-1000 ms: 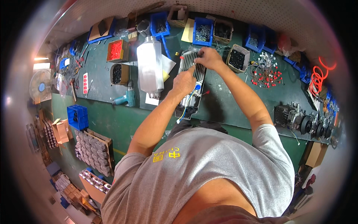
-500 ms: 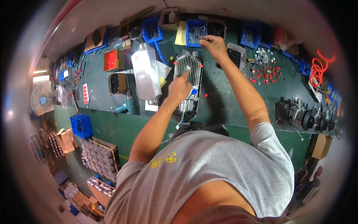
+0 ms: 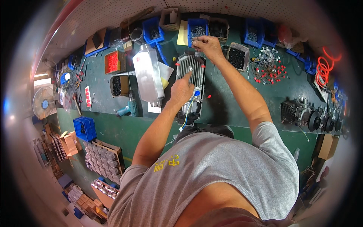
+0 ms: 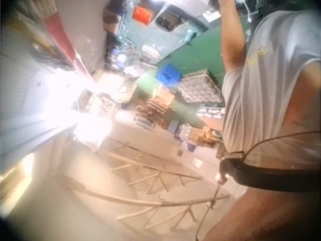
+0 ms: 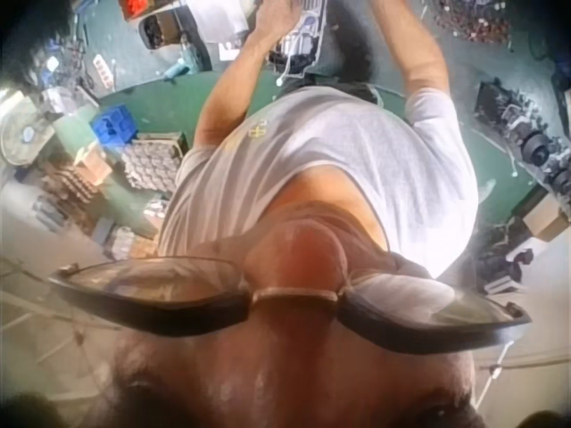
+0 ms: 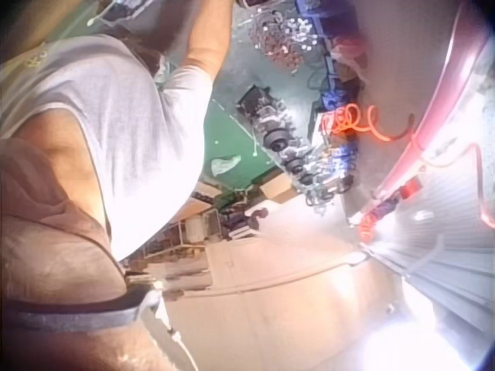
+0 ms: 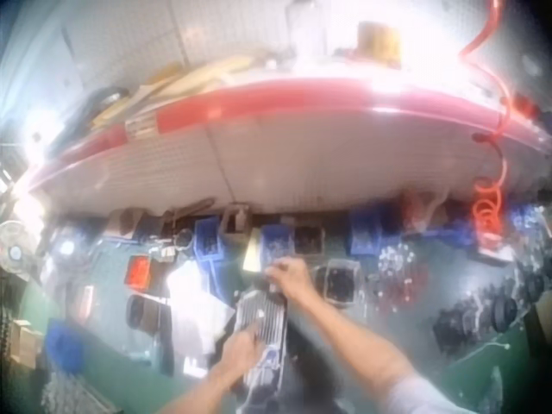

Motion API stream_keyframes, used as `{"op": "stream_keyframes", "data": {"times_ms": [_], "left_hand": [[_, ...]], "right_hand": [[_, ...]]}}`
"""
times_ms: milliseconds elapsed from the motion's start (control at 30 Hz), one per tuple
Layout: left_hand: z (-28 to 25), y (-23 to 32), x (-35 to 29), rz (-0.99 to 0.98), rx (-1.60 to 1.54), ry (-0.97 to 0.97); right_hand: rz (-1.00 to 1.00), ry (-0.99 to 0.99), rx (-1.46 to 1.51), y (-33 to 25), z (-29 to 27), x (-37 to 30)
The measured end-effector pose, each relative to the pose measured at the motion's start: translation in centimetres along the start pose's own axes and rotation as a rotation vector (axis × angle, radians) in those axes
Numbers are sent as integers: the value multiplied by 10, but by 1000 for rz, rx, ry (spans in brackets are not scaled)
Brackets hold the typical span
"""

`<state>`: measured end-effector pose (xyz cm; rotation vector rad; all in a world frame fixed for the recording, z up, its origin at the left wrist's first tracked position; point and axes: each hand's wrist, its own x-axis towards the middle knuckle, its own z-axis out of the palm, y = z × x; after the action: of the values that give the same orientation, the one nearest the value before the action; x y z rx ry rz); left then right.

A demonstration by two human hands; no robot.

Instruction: The person unpacks a silver metal housing and applies several colored stickers to its surface. They then use a cordless drill to fasten screws into the housing. Finally, they connect wires to a heat sink component and secure them with red wire connectors.

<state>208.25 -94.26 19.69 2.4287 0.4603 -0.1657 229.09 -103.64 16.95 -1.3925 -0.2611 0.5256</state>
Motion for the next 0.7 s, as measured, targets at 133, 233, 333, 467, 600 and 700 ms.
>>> {"op": "stream_keyframes", "data": {"times_ms": [133,233,333,467,600,700], "left_hand": [[0,0,1,3,-2,5],[0,1,1,-17,2,-7],[-2,3,1,-32,-20,-27],[-4,4,2,-43,-7,-30],[-2,2,1,-42,-2,-26],[-2,1,1,-30,-19,-21]], "right_hand": [[-28,-14,-21,4,-1,2],[-46,-20,-25,6,-1,2],[-87,-26,-13,9,2,-2],[-173,-41,-113,12,5,-3],[-352,-102,-388,9,1,-10],[-446,-170,-546,0,-3,-16]]}}
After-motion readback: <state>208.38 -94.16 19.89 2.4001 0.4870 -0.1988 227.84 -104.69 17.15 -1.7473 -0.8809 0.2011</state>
